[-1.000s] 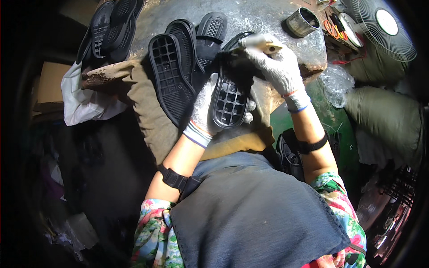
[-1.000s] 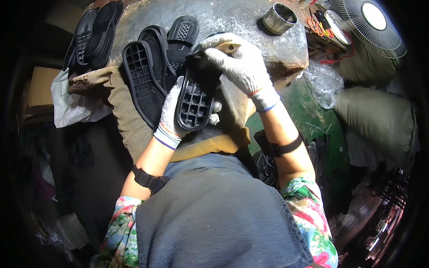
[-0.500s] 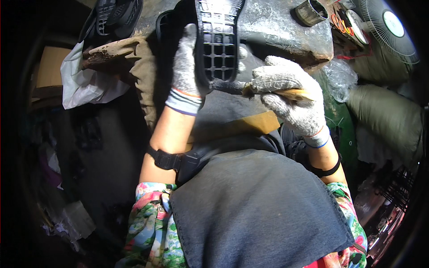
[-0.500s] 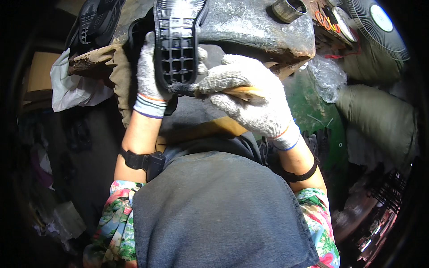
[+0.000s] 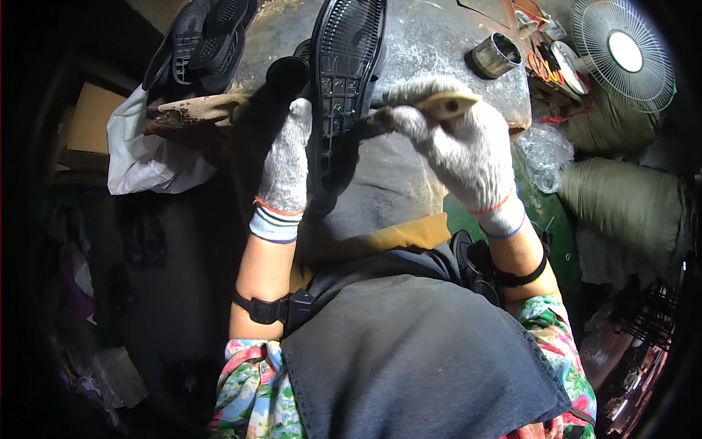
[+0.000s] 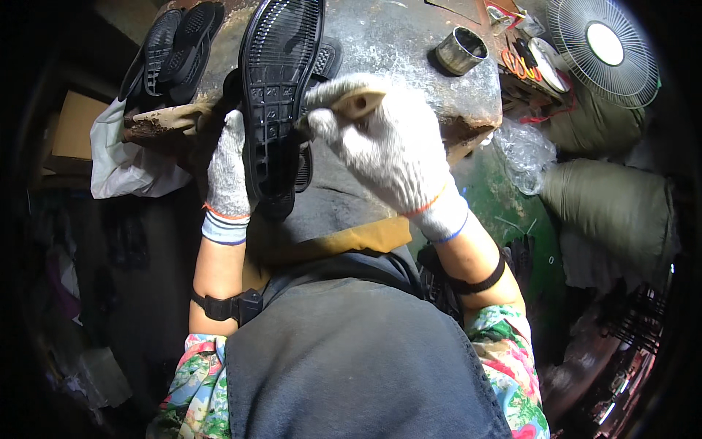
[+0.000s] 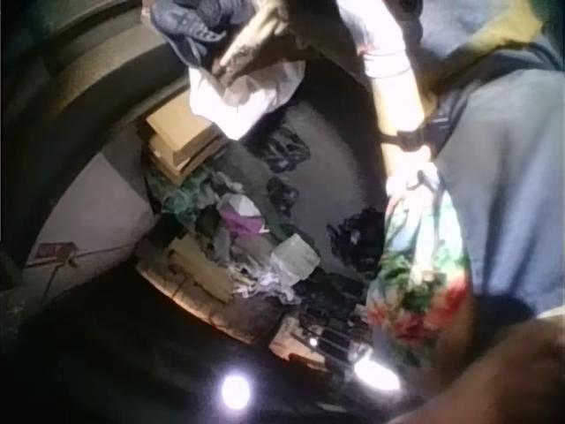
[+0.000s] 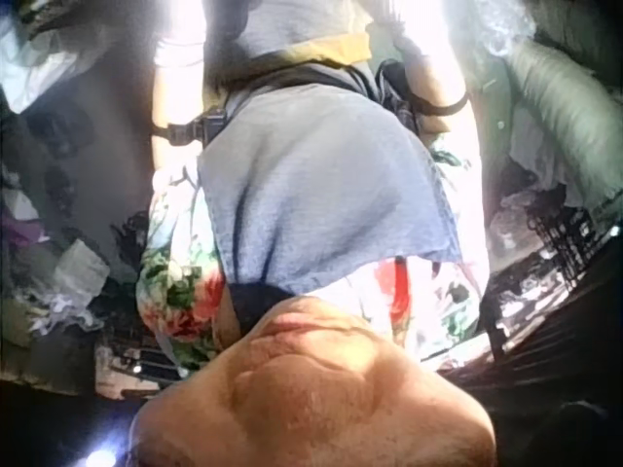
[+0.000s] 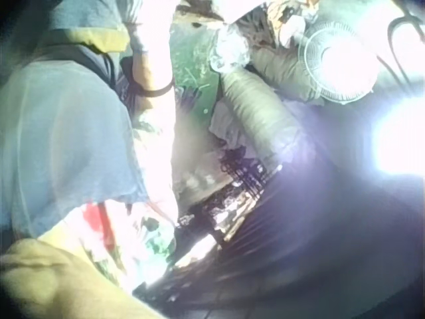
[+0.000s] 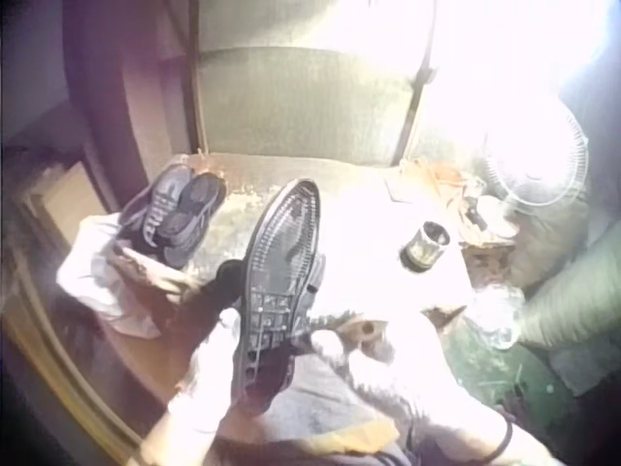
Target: Applying a liquid adhesive or primer to the bottom of shoe soles using a handheld brush.
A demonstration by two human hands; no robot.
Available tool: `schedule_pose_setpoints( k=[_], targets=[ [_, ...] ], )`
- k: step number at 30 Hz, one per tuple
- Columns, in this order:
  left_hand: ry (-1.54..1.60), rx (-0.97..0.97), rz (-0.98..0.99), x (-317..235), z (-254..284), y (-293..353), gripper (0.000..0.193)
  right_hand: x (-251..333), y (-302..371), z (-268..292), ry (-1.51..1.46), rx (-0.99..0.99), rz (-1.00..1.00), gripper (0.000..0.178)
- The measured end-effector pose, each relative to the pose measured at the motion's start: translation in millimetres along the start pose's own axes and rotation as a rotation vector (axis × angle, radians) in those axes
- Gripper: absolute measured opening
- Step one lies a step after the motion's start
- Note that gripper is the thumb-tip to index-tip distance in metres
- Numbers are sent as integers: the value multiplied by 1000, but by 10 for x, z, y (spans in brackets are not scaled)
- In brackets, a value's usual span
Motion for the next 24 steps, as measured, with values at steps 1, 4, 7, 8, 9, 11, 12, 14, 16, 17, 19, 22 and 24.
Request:
schedule_pose_setpoints(
  k=[1, 4, 7, 8, 9, 11, 12, 14, 16, 17, 19, 22, 24],
  targets=[
    [-66, -28, 52, -24, -13, 77, 60, 56, -35, 19, -54, 18, -121, 17],
    [-351, 13, 70, -67, 122, 336, 57, 55, -156, 158, 43, -72, 62, 18],
    [-1367, -343, 297, -64, 54, 535, 45, -59, -257, 340, 535, -118, 155, 18],
    [-1000, -304, 305, -61, -9, 584, 47, -111, -277, 360, 570, -142, 116, 17],
    [-635, -259, 302, -63, -93, 633, 50, -173, -307, 351, 445, -142, 76, 17],
    [86, -158, 266, -84, -305, 770, 57, -212, -342, 260, 332, -153, 95, 18],
    [79, -167, 253, -109, -374, 830, 57, -216, -363, 218, 228, -173, 106, 19],
    [-610, -460, 725, -126, -487, 1016, 60, -119, -374, 108, 368, -151, 123, 19],
    [113, -327, 271, -26, -659, 1213, 71, -105, -453, -47, 189, -120, 215, 16],
    [87, -255, 218, 4, -730, 1244, 78, -65, -477, -114, 322, -137, 325, 15],
    [36, -186, 142, 6, -857, 1355, 84, -67, -535, -333, 340, -92, 384, 18],
    [-139, -424, -24, -21, -1015, 1564, 89, -16, -647, -521, 353, -10, 421, 18],
    [-130, -934, -68, -118, -1214, 1801, 74, -182, -712, -535, 229, -24, 475, 19]
  ],
)
Point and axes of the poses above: each hand's wrist, its own y-axis away from the middle knuckle, its own z-axis out of the back of the hand, x = y × z, the point moved 1 cm from there along -y, towards the middle knuckle, and after that the axes turned 12 degrees about x, right-handed, at the moved point
